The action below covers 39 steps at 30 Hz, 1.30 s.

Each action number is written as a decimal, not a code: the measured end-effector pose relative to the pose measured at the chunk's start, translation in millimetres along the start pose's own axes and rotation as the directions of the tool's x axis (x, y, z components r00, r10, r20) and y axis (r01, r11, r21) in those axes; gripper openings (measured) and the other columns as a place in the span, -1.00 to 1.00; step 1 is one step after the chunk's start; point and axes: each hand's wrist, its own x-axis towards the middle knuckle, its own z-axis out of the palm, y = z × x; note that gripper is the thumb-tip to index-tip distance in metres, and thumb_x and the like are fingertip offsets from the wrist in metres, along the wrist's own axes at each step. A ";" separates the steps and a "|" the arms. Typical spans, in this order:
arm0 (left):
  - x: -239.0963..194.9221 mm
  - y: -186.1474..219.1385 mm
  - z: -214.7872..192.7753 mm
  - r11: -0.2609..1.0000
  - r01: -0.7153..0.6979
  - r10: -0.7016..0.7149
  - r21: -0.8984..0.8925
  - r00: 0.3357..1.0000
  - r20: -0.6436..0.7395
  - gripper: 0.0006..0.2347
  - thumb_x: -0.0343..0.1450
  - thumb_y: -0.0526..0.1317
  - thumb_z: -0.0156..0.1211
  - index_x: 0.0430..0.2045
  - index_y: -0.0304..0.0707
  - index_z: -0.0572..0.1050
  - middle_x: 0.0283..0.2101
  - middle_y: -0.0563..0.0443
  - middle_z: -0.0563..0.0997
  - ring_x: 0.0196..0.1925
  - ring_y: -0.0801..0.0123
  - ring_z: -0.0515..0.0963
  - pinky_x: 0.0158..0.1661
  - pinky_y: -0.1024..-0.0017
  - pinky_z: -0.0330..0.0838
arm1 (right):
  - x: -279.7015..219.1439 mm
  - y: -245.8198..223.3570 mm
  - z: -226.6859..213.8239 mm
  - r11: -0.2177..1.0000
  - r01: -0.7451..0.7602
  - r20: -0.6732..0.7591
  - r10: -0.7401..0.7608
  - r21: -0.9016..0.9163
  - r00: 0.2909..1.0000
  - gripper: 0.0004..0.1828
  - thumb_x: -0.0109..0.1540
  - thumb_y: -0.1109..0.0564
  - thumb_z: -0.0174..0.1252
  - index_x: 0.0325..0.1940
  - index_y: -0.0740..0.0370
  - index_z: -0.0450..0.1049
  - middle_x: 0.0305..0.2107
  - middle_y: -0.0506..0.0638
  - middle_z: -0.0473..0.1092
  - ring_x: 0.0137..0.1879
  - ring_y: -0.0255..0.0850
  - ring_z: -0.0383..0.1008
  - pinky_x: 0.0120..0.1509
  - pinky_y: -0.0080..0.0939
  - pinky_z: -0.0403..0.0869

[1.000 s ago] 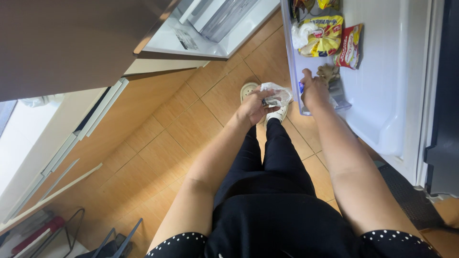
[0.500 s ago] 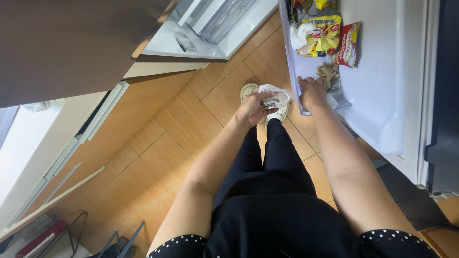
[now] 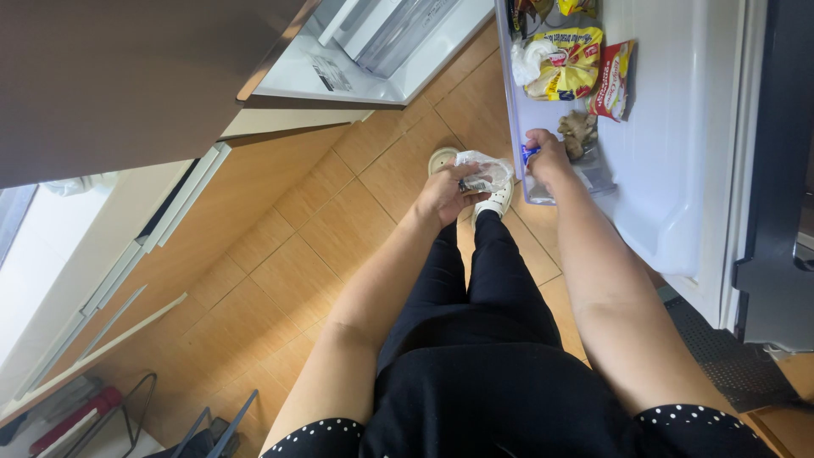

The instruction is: Cleaning the inside of a refrigerator and organizing food items.

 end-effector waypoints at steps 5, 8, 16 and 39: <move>1.9 0.6 -6.1 1.000 -0.002 0.002 -0.010 1.000 -0.007 -0.85 0.51 -0.30 0.06 -0.06 -0.27 0.44 -0.13 -0.09 0.65 -0.14 0.23 0.66 -0.16 0.10 0.58 | 7.0 5.7 3.6 0.922 0.259 -0.051 -0.285 -0.289 0.957 -0.10 -0.13 0.52 0.31 0.27 0.04 0.47 -0.04 0.04 0.45 0.00 -0.03 0.47 -0.01 -0.07 0.52; 0.7 -0.8 -5.5 1.000 0.000 0.000 -0.003 1.000 -0.010 -0.84 0.50 -0.29 0.05 -0.06 -0.21 0.42 -0.15 -0.09 0.64 -0.15 0.23 0.66 -0.13 0.10 0.59 | 4.8 0.8 3.9 0.815 0.328 -0.053 -0.399 -0.477 0.915 -0.08 -0.25 0.43 0.48 0.19 0.06 0.54 -0.07 0.01 0.46 0.02 0.09 0.41 0.01 0.12 0.40; 4.1 0.4 -7.6 1.000 -0.020 0.020 -0.010 0.999 0.025 -0.87 0.51 -0.28 0.07 -0.10 -0.25 0.48 -0.17 -0.07 0.65 -0.15 0.23 0.66 -0.14 0.12 0.60 | 46.8 47.1 3.8 0.931 0.145 -0.088 -0.123 0.336 0.989 -0.56 0.11 0.54 -0.06 -0.03 0.23 0.47 -0.21 -0.03 0.44 -0.19 -0.33 0.45 -0.23 -0.30 0.53; -20.7 7.3 50.4 0.997 -0.079 0.074 0.016 0.979 0.192 -0.82 0.52 -0.26 0.04 -0.01 -0.24 0.42 -0.09 -0.09 0.62 -0.04 0.18 0.60 -0.09 0.07 0.55 | -180.2 -97.7 -58.3 0.520 0.766 -0.230 -0.854 -0.379 0.467 -0.79 0.06 0.25 0.47 -0.30 0.11 0.58 -0.06 -0.03 0.39 0.18 0.03 0.31 0.29 -0.01 0.37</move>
